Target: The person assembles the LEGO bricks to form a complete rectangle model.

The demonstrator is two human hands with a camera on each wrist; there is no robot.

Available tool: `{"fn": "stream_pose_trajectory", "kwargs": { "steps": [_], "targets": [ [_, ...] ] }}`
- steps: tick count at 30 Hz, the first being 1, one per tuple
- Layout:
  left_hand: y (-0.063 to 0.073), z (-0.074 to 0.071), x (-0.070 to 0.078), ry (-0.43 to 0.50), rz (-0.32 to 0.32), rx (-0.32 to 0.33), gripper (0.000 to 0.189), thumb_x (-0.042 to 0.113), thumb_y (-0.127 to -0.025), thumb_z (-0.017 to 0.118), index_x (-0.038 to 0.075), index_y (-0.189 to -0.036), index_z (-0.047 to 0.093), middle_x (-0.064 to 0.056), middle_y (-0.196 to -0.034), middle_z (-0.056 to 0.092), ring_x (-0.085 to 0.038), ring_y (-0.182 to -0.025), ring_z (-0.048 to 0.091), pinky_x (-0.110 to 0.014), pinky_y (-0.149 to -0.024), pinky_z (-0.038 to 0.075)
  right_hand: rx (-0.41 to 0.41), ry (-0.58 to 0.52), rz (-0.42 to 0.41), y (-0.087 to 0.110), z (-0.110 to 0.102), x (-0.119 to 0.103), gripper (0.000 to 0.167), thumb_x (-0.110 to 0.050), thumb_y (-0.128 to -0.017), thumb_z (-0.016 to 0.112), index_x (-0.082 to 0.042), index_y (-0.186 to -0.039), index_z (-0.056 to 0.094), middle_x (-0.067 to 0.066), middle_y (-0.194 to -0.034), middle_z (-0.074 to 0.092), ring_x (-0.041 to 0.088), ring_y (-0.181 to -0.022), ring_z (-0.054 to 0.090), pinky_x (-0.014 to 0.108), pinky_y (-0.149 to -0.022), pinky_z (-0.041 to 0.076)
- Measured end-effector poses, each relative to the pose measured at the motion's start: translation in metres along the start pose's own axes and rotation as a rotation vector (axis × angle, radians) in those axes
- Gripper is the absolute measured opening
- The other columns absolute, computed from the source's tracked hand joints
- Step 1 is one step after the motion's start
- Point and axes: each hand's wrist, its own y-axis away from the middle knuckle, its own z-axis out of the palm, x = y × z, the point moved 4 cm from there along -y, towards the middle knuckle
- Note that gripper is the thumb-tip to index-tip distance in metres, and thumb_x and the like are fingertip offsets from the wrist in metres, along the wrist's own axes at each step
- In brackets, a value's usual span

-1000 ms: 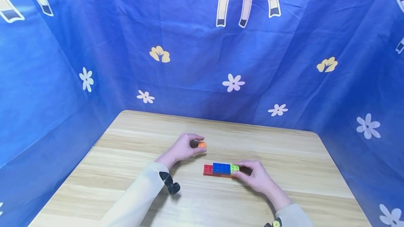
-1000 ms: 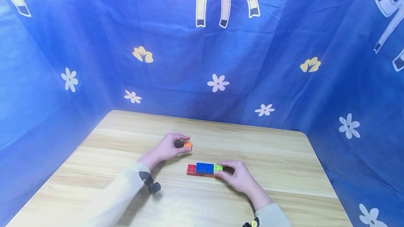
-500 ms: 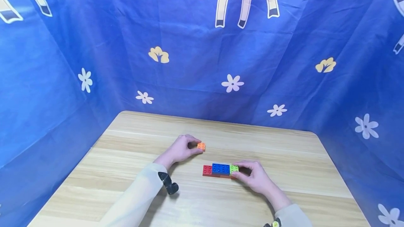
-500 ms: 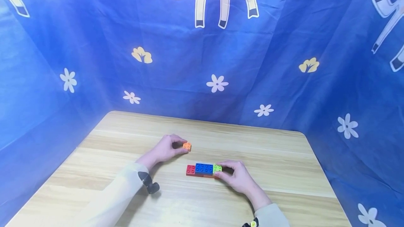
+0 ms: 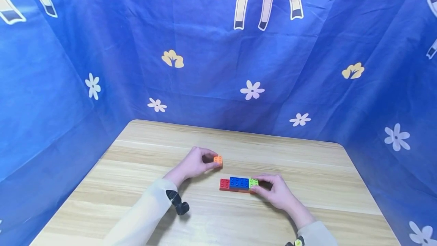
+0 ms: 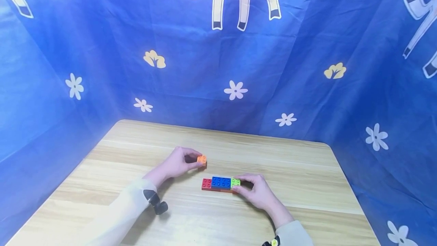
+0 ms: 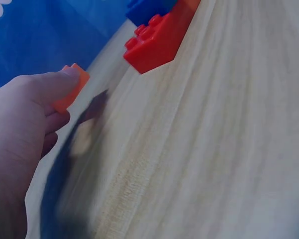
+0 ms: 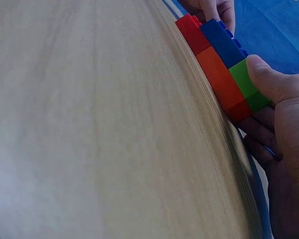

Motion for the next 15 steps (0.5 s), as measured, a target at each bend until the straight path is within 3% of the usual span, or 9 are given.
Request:
{"fn": "stream_pose_trajectory", "kwargs": {
  "steps": [4, 9, 15],
  "targets": [
    [0.008, -0.001, 0.008, 0.064, -0.001, -0.008, 0.040, 0.036, -0.087, 0.090, 0.014, -0.120, 0.079, 0.001, -0.110, 0.078, -0.014, -0.097, 0.074, -0.037, -0.092, 0.060, -0.001, -0.002, 0.014, 0.000, 0.000, 0.000, 0.030, -0.027, -0.094, 0.085, -0.014, -0.120, 0.080, -0.001, -0.117, 0.077, 0.017, -0.108, 0.071, 0.035, -0.098, 0.056],
    [0.017, -0.001, 0.019, 0.153, 0.006, -0.027, 0.037, 0.031, -0.088, 0.090, 0.015, -0.119, 0.079, -0.001, -0.113, 0.078, -0.023, -0.104, 0.075, -0.040, -0.095, 0.059, 0.000, 0.003, 0.024, 0.000, 0.000, 0.000, 0.030, -0.028, -0.094, 0.085, -0.014, -0.120, 0.081, -0.002, -0.116, 0.077, 0.017, -0.108, 0.071, 0.035, -0.099, 0.055],
    [0.026, 0.001, 0.027, 0.170, 0.082, -0.030, 0.037, 0.029, -0.088, 0.090, 0.015, -0.120, 0.080, 0.003, -0.115, 0.077, -0.020, -0.107, 0.073, -0.043, -0.097, 0.058, 0.001, 0.003, 0.030, 0.000, 0.000, 0.000, 0.031, -0.029, -0.094, 0.085, -0.014, -0.120, 0.081, -0.002, -0.117, 0.077, 0.017, -0.108, 0.071, 0.035, -0.100, 0.055]
  ]
}}
